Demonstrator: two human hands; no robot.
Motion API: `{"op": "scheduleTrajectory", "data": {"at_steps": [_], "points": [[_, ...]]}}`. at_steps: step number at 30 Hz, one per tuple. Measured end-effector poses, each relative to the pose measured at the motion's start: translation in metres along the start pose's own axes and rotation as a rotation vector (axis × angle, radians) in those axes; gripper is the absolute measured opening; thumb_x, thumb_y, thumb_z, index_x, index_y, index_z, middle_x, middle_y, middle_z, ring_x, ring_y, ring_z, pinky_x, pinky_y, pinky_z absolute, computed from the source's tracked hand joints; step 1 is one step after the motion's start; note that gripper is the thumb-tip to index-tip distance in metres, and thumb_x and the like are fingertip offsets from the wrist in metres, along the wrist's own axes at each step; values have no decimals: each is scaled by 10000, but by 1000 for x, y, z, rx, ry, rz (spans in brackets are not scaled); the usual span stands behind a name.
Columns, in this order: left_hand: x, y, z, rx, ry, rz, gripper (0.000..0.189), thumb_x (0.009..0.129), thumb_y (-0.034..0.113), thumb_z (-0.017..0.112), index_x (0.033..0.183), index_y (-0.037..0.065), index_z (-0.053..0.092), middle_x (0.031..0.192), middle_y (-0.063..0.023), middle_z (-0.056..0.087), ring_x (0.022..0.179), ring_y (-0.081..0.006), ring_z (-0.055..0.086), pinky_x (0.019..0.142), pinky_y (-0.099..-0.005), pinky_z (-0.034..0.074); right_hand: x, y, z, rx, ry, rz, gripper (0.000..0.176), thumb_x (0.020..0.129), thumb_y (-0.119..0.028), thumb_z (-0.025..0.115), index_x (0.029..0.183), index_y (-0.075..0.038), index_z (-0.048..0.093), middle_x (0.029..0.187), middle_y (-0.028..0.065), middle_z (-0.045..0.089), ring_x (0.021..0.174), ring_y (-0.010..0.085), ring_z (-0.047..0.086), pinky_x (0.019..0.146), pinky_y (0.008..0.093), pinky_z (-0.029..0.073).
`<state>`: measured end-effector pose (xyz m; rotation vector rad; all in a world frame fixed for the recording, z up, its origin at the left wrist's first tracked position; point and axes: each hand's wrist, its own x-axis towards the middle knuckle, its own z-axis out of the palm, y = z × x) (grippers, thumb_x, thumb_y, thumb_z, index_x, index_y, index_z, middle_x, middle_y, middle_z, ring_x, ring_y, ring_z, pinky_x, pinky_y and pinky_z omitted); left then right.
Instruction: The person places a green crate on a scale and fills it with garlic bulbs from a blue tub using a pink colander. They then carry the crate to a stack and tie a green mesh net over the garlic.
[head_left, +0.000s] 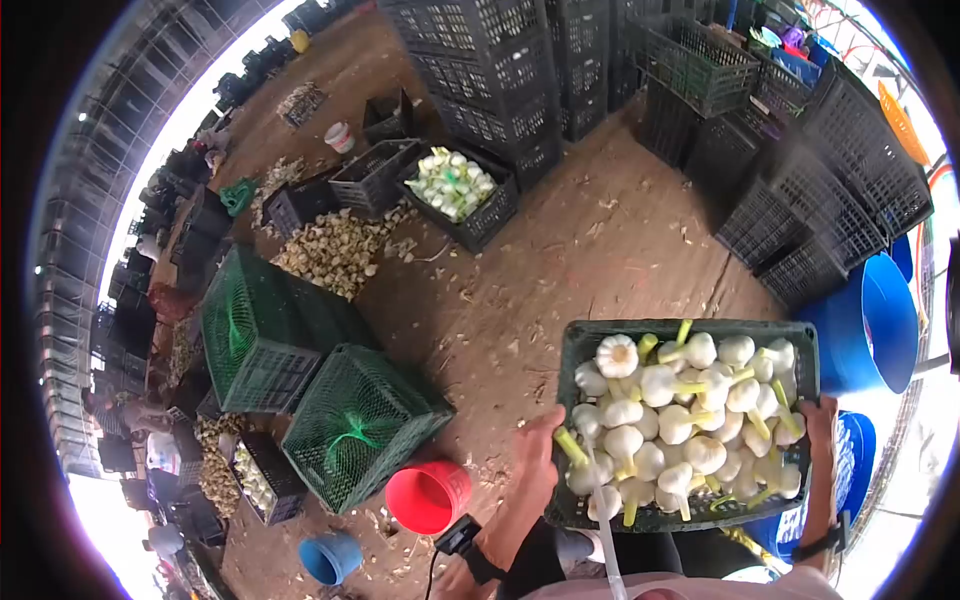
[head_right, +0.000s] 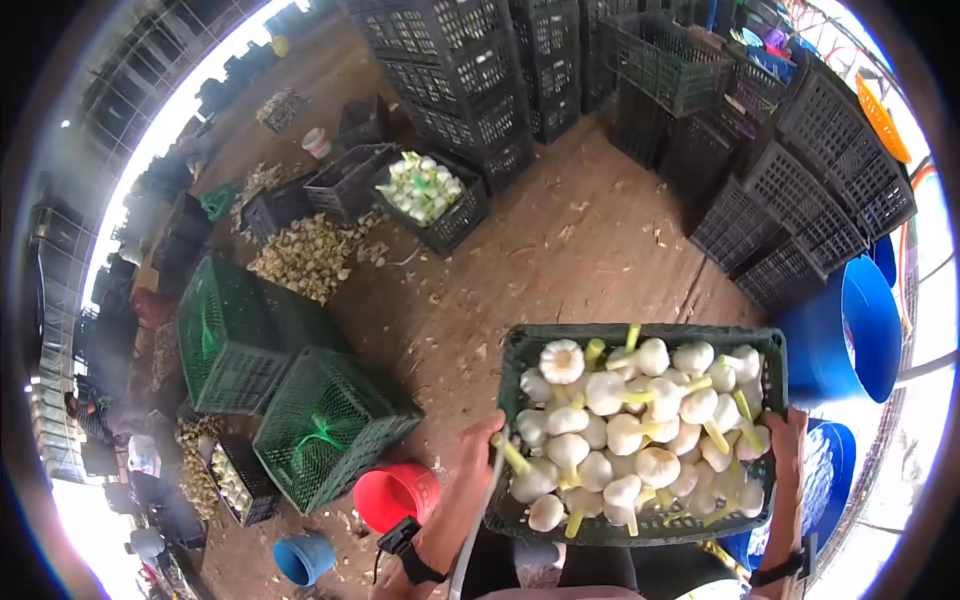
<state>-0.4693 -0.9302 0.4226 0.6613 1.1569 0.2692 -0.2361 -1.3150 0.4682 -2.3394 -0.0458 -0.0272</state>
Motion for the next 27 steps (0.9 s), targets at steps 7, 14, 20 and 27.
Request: {"op": "scheduleTrajectory", "data": {"at_steps": [7,14,20,27], "points": [[63,19,44,258,-127,-72,206,781,203,664,826,8,615,758,-68,576,679,-185,562,641,-342,480,-14,16,14,-254,-27,395,268,626,-191,609,724,55,647,583,164,607,530,233,574,527,361,435],[150,132,60,501,-331,263,268,849,247,580,859,-18,620,757,-62,599,711,-159,585,664,-310,464,24,-44,107,-101,-1,427,186,620,-130,609,663,49,637,525,56,558,457,121,481,437,323,377],[285,284,45,330,-135,-47,180,780,173,651,818,-3,645,723,-47,591,700,-162,561,671,-307,444,95,-141,242,-107,17,356,92,618,-77,643,633,14,642,543,28,583,477,120,515,448,294,394],[410,519,39,510,30,425,219,736,191,644,675,-19,629,644,-25,548,628,-122,468,582,-325,397,150,-235,505,228,-139,588,304,628,-195,669,835,21,614,828,82,551,720,169,517,673,314,461]]}}
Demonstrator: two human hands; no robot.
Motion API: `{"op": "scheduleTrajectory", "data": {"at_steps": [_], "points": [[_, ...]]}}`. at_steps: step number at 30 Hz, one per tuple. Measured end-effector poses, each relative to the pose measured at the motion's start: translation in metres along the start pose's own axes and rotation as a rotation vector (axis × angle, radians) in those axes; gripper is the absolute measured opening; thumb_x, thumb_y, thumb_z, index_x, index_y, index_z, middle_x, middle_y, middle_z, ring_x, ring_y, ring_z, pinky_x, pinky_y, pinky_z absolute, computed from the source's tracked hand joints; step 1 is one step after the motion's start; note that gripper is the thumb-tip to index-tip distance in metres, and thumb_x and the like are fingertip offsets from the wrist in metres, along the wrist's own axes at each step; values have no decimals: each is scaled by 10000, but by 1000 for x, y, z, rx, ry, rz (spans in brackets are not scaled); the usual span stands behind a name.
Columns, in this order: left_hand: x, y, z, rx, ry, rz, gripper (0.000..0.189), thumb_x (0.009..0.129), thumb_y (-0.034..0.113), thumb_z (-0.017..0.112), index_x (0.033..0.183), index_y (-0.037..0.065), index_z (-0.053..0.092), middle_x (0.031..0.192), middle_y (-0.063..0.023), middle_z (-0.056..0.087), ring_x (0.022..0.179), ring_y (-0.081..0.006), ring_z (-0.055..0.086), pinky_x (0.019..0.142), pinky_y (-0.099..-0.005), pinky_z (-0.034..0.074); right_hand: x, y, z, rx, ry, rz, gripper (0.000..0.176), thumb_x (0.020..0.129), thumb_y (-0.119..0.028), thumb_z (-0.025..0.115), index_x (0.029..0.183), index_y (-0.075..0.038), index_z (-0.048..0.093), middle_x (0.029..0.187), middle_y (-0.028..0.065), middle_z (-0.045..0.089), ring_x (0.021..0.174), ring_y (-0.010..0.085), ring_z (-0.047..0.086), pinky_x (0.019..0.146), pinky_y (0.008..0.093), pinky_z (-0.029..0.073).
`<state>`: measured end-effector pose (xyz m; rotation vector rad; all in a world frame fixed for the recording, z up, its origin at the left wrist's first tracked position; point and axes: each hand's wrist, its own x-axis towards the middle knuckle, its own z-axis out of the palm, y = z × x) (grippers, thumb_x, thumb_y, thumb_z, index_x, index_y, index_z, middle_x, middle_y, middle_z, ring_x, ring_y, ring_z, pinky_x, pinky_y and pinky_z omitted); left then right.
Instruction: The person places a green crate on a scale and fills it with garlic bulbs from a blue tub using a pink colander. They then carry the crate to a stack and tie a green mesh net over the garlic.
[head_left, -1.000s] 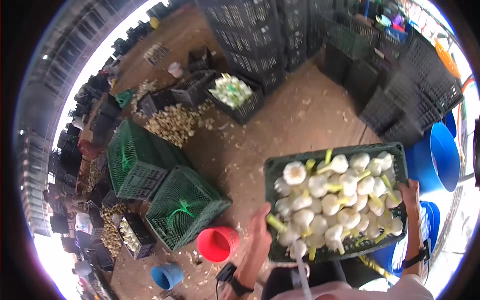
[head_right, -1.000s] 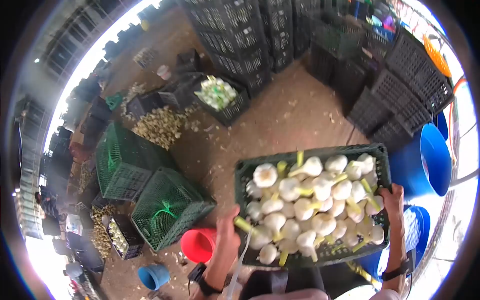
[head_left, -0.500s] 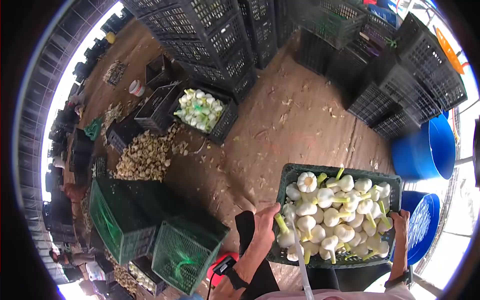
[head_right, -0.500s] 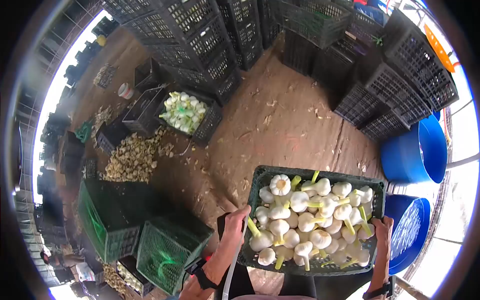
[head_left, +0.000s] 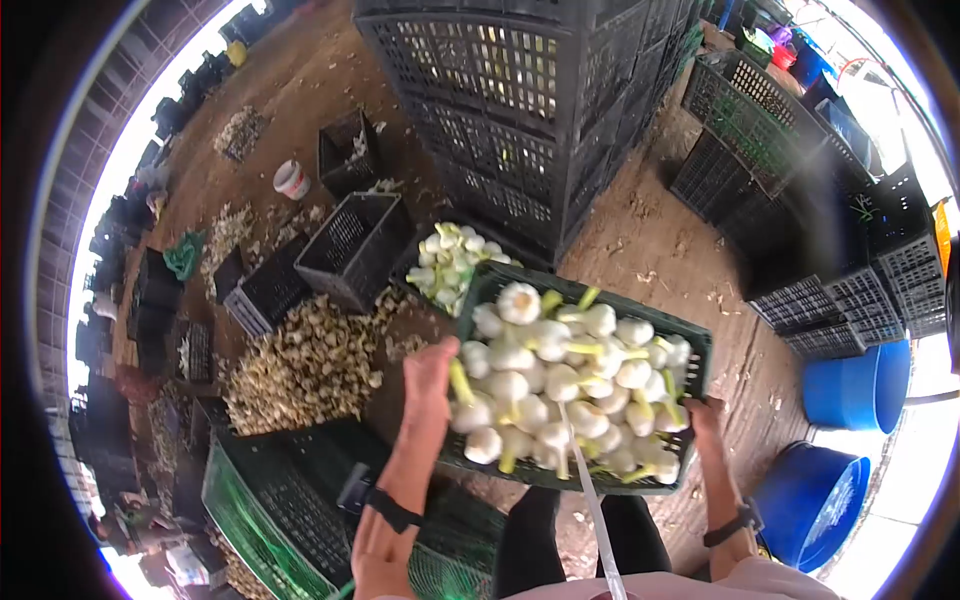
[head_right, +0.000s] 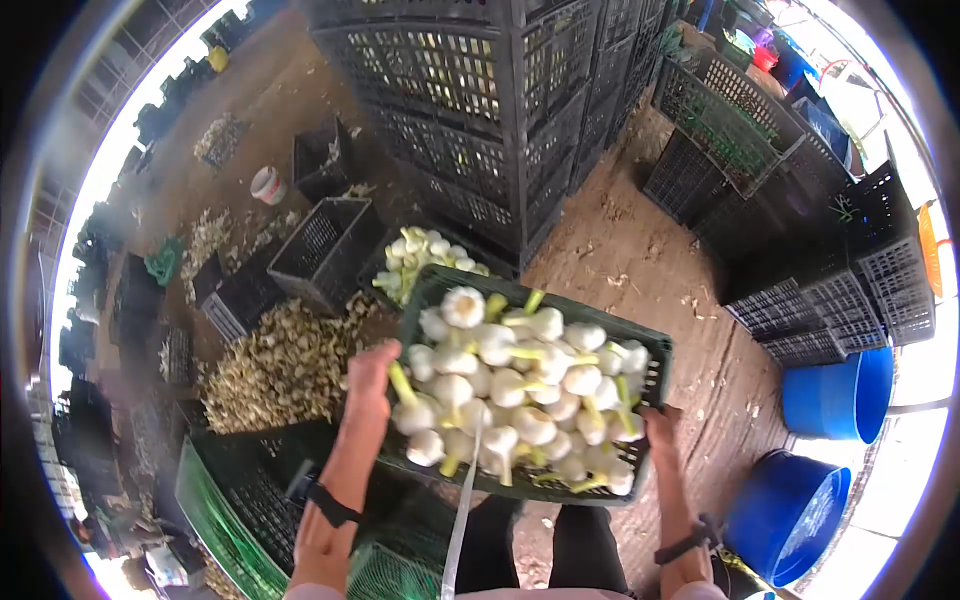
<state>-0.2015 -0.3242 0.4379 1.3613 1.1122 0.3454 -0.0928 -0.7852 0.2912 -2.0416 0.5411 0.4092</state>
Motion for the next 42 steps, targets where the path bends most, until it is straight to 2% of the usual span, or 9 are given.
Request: {"op": "scheduleTrajectory", "data": {"at_steps": [4,9,15,26,28,30,33,36,42], "points": [[135,72,-34,245,52,5,302,751,242,690,837,-45,655,771,-90,619,657,-151,551,582,-319,464,-16,-102,146,188,-181,61,320,656,-196,675,860,49,653,799,79,636,665,178,563,629,332,469],[294,101,-41,614,177,222,626,756,573,562,608,-32,614,562,-113,567,575,-211,526,591,-383,415,14,-125,299,247,-195,98,483,651,-213,691,1009,78,545,908,104,526,799,209,522,686,359,441],[437,47,-19,924,195,-37,613,725,648,516,903,92,704,909,-114,678,916,-301,627,805,-381,460,18,-148,380,243,-67,158,350,726,-111,604,996,108,567,957,166,621,824,257,569,723,380,453],[449,15,-38,999,292,341,511,790,555,516,811,64,658,801,-174,645,804,-360,617,745,-450,472,40,-91,431,299,373,-2,456,717,-122,573,1097,87,433,1108,198,463,961,247,454,795,398,423],[453,13,-37,1056,276,378,531,801,560,495,843,60,669,847,-180,648,837,-351,615,764,-452,467,35,-111,439,425,420,-23,444,701,-176,593,1044,92,508,1065,228,536,938,290,526,798,425,441],[453,8,-40,1046,211,301,590,792,585,492,996,57,661,949,-174,650,892,-338,605,801,-450,458,22,-131,431,-310,479,246,417,699,-276,597,918,79,594,912,253,613,841,355,597,761,451,466],[463,6,-49,1063,53,488,609,779,591,511,951,24,651,940,-183,643,902,-362,589,768,-450,451,-15,-194,412,-153,286,273,379,715,-344,566,827,11,641,773,249,622,756,381,620,691,469,485],[468,8,-51,339,-349,115,458,788,458,609,951,30,634,922,-106,637,832,-283,592,749,-403,456,-17,-194,408,-121,237,242,294,687,-317,579,772,-38,615,787,209,631,778,350,633,646,464,494],[538,26,-66,595,-463,-382,597,781,452,635,1215,66,494,1127,-93,558,981,-273,549,849,-451,447,-24,-196,433,-11,510,137,109,682,-144,578,681,-36,590,729,169,624,699,313,635,606,430,512]]}}
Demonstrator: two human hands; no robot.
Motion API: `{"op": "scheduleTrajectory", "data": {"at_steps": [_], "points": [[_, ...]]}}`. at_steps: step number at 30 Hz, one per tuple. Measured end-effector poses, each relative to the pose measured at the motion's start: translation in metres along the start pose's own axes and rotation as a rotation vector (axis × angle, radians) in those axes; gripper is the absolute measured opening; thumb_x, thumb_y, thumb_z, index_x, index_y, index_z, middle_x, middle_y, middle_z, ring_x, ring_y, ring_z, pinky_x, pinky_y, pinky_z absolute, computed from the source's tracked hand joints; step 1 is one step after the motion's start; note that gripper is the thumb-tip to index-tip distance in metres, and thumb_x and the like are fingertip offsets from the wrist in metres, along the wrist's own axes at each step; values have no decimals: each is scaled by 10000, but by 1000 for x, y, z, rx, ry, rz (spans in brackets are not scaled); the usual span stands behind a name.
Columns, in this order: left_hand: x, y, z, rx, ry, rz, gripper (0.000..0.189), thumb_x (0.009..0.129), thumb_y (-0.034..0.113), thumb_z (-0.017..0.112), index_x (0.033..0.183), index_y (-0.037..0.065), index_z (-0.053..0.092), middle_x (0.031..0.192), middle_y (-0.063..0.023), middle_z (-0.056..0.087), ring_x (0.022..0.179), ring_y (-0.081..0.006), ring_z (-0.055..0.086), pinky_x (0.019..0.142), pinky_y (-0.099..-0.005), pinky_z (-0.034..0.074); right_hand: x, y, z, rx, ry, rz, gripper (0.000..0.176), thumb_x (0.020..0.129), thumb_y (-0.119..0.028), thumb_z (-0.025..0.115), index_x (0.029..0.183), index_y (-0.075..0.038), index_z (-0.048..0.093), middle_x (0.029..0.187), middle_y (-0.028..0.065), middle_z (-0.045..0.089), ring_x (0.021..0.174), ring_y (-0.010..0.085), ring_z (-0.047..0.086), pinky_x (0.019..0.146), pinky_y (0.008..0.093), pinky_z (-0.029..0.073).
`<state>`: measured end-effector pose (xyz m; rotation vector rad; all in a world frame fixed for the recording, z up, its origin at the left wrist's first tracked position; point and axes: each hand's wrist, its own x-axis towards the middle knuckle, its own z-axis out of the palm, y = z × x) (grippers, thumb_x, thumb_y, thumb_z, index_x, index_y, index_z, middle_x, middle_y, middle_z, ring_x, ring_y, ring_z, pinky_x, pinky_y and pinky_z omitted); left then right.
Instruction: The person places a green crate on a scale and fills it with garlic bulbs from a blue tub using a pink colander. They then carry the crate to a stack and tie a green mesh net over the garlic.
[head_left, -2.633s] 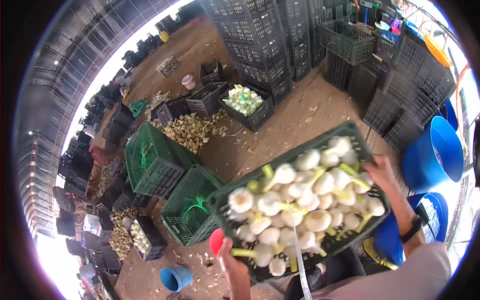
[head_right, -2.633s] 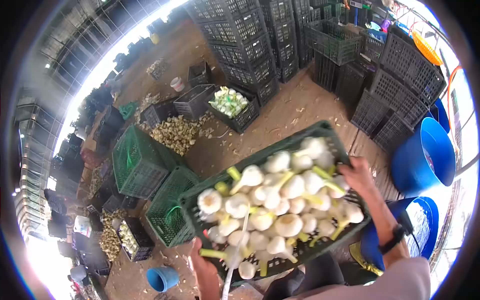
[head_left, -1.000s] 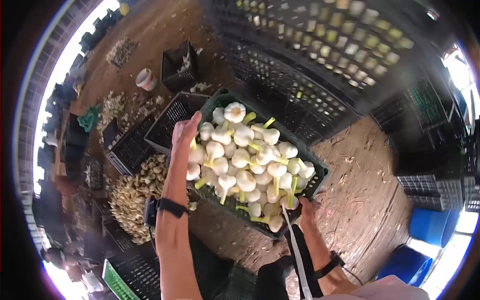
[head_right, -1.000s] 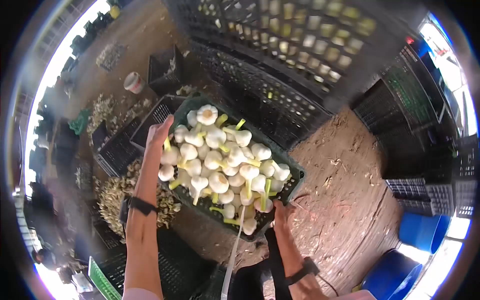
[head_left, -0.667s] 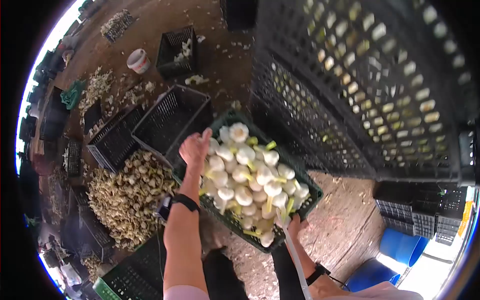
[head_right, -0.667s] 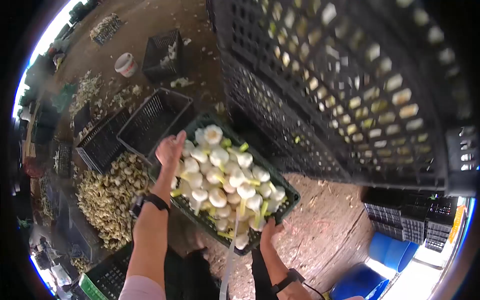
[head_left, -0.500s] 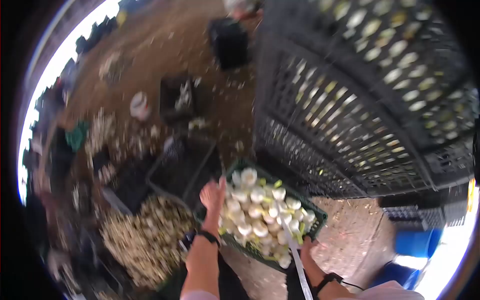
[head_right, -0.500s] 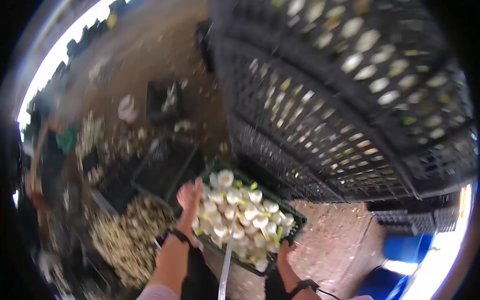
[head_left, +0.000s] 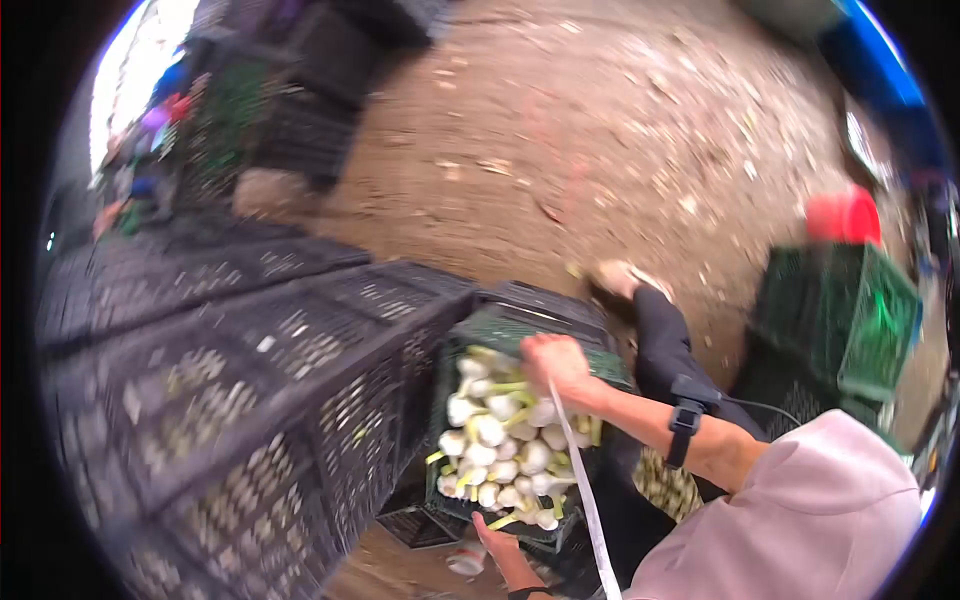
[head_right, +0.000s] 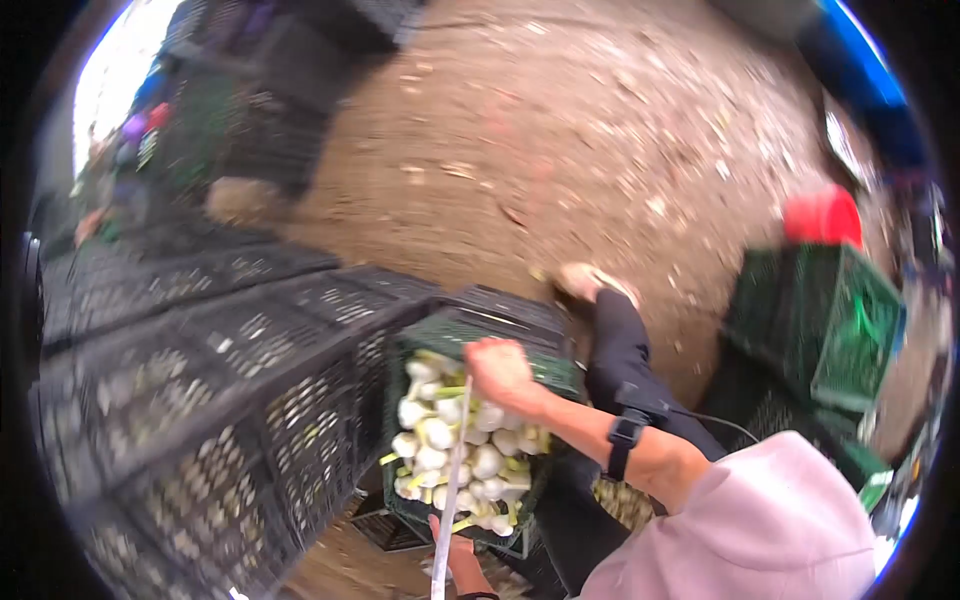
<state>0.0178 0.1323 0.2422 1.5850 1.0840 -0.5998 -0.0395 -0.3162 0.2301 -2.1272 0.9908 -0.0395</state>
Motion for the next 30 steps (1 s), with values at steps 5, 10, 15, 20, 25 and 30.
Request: {"op": "scheduleTrajectory", "data": {"at_steps": [5,10,15,20,25,30], "points": [[-24,24,18,167,-59,-158,421,836,427,571,1104,103,557,1015,-62,604,918,-239,569,865,-460,440,-3,-1,-16,51,18,45,105,660,-122,566,731,-45,573,714,126,582,685,266,590,643,391,451],[-20,14,15,201,-28,-29,400,856,413,548,1109,103,554,1034,-55,603,933,-232,569,861,-466,442,1,0,-27,80,-26,18,112,616,-132,583,687,-45,580,661,112,566,635,249,579,603,380,439],[-25,7,7,110,-13,-82,451,851,447,556,1129,92,545,1045,-55,598,957,-234,559,859,-457,442,2,-6,-27,-12,29,7,123,613,-148,580,685,-49,563,644,89,545,633,228,563,584,369,426],[-28,3,-1,-4,-61,-98,477,900,440,474,1204,73,495,1150,-104,569,1045,-283,547,914,-503,434,0,-23,-37,19,-31,-56,109,637,-136,564,710,-55,562,675,96,549,652,231,565,606,369,428],[-6,13,8,124,-104,-38,482,868,458,526,1154,71,511,1089,-96,586,1003,-267,556,853,-467,451,17,-11,-26,58,-61,-27,105,684,-118,542,753,-42,565,717,110,571,692,256,584,638,372,440],[-5,24,29,264,76,-67,471,881,428,506,1196,79,484,1152,-98,562,1043,-290,549,885,-496,447,19,-10,-30,60,-90,44,59,698,-95,523,737,-52,534,714,106,564,709,261,584,661,378,443]]}}
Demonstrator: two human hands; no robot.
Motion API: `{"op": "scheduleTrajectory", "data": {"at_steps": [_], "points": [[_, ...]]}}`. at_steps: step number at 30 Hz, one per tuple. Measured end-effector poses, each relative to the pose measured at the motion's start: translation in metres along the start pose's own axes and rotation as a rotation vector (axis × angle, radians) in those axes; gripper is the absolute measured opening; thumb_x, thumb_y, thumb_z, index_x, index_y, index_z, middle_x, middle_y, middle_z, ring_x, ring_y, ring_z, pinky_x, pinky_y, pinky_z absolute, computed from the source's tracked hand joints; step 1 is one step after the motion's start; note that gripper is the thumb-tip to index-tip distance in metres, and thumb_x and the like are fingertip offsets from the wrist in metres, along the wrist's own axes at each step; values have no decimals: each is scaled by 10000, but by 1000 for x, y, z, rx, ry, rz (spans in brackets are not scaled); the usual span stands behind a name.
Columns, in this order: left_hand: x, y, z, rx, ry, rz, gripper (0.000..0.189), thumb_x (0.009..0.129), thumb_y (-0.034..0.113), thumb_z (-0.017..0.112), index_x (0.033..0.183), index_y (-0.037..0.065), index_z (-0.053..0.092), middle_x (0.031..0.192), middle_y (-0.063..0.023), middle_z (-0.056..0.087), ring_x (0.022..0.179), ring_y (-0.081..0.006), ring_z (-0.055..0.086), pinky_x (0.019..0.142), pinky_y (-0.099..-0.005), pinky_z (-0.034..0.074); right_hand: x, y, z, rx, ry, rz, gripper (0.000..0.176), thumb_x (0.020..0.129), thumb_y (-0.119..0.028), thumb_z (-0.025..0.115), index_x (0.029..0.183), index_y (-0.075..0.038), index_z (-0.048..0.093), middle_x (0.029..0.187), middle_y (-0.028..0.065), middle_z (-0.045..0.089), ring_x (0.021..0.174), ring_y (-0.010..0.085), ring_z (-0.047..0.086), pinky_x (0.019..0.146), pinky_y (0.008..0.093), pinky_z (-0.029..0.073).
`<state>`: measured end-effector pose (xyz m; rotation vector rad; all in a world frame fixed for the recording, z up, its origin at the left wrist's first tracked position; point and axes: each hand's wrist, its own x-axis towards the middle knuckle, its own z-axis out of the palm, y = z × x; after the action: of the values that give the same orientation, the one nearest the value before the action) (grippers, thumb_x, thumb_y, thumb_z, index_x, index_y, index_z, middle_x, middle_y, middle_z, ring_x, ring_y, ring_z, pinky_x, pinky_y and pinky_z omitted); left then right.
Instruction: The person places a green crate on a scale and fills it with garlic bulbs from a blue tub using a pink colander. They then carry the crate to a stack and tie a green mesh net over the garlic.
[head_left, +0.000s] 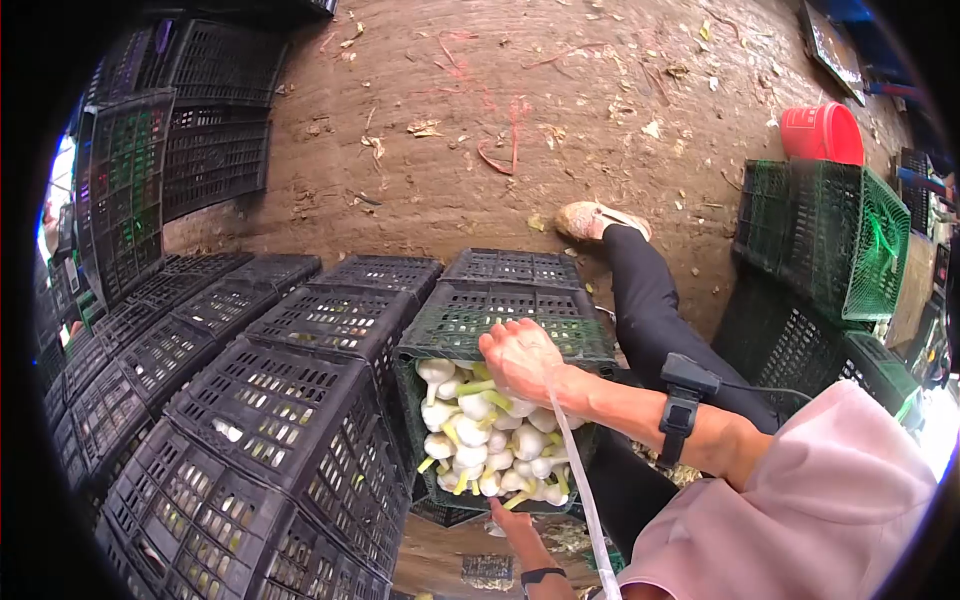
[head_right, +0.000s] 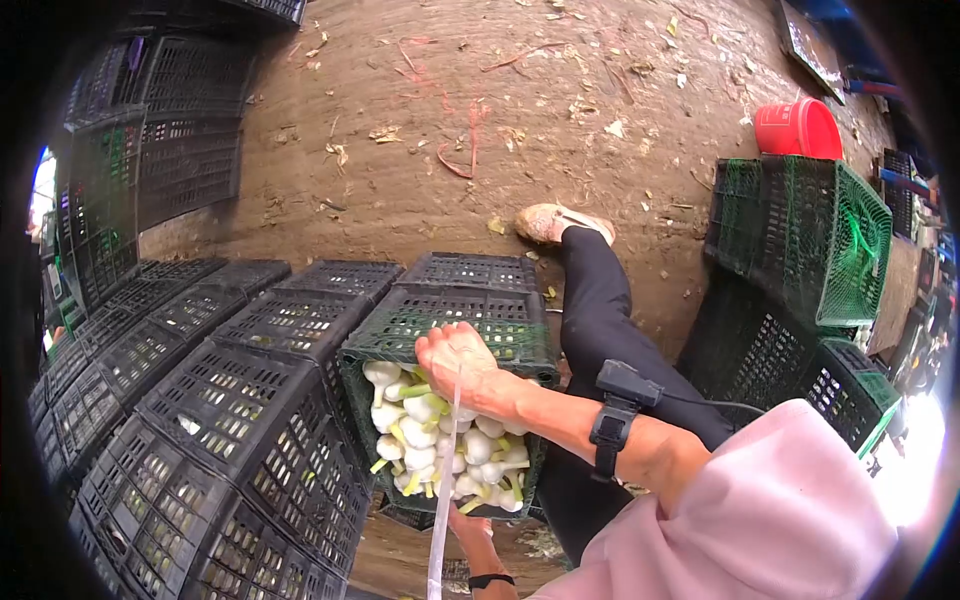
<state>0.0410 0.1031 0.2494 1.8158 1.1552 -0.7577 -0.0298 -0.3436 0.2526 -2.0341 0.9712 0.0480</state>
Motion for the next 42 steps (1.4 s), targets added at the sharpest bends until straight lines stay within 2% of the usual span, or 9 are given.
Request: {"op": "scheduleTrajectory", "data": {"at_steps": [12,14,19,23,28,30,32,38,42], "points": [[-8,10,16,40,-77,142,444,914,384,465,1153,13,513,1121,-126,565,1000,-310,555,845,-500,458,-2,5,7,-2,56,-69,94,715,-92,519,759,-21,561,747,167,589,718,316,608,640,420,482],[-17,13,24,142,249,159,479,884,390,508,1158,-3,506,1112,-125,561,964,-292,565,823,-477,467,9,7,6,0,-3,-65,110,667,-84,536,719,-6,593,706,192,626,684,336,640,604,420,507],[-31,7,34,48,158,219,504,857,383,533,1172,-8,492,1116,-126,553,966,-287,560,800,-455,471,15,-7,-4,-86,-45,-55,130,626,-110,556,675,-10,624,703,187,640,656,325,645,607,402,513],[-11,2,7,-20,-75,194,753,788,502,605,1318,14,388,1332,-106,406,1188,-255,404,1025,-418,267,15,-6,-6,-131,-95,-59,204,608,-131,562,732,15,635,695,187,638,644,342,641,593,409,513],[-38,-6,-10,-532,-405,135,862,809,693,420,1389,65,309,1448,-111,258,1312,-261,253,1068,-456,206,19,-3,-26,80,-310,67,399,721,-334,630,936,2,652,909,194,655,831,318,641,721,397,507],[-34,-55,-34,-562,-204,13,851,831,712,308,1414,95,263,1469,-117,217,1306,-303,290,1050,-543,213,21,24,-47,566,-473,324,670,816,-561,557,1227,-33,528,1177,128,574,1078,254,531,890,381,448],[-47,-105,-27,-510,69,-262,832,849,691,287,1431,101,214,1472,-117,216,1328,-304,272,1042,-566,216,14,80,-39,746,-301,223,652,836,-561,538,1217,-33,542,1160,133,587,1090,235,522,915,351,429],[-46,-226,45,-368,-206,-460,650,901,452,450,1354,8,312,1384,-185,334,1264,-353,351,1001,-581,306,-41,117,-16,683,-374,315,391,836,-339,614,1029,-1,643,957,120,654,896,207,583,821,345,448],[-179,-174,158,231,-210,54,262,837,176,605,988,-37,584,1022,-174,585,939,-293,561,748,-400,500,-54,145,-31,1022,-433,334,181,829,-185,631,946,-52,667,835,31,645,811,104,566,759,268,450]]}}
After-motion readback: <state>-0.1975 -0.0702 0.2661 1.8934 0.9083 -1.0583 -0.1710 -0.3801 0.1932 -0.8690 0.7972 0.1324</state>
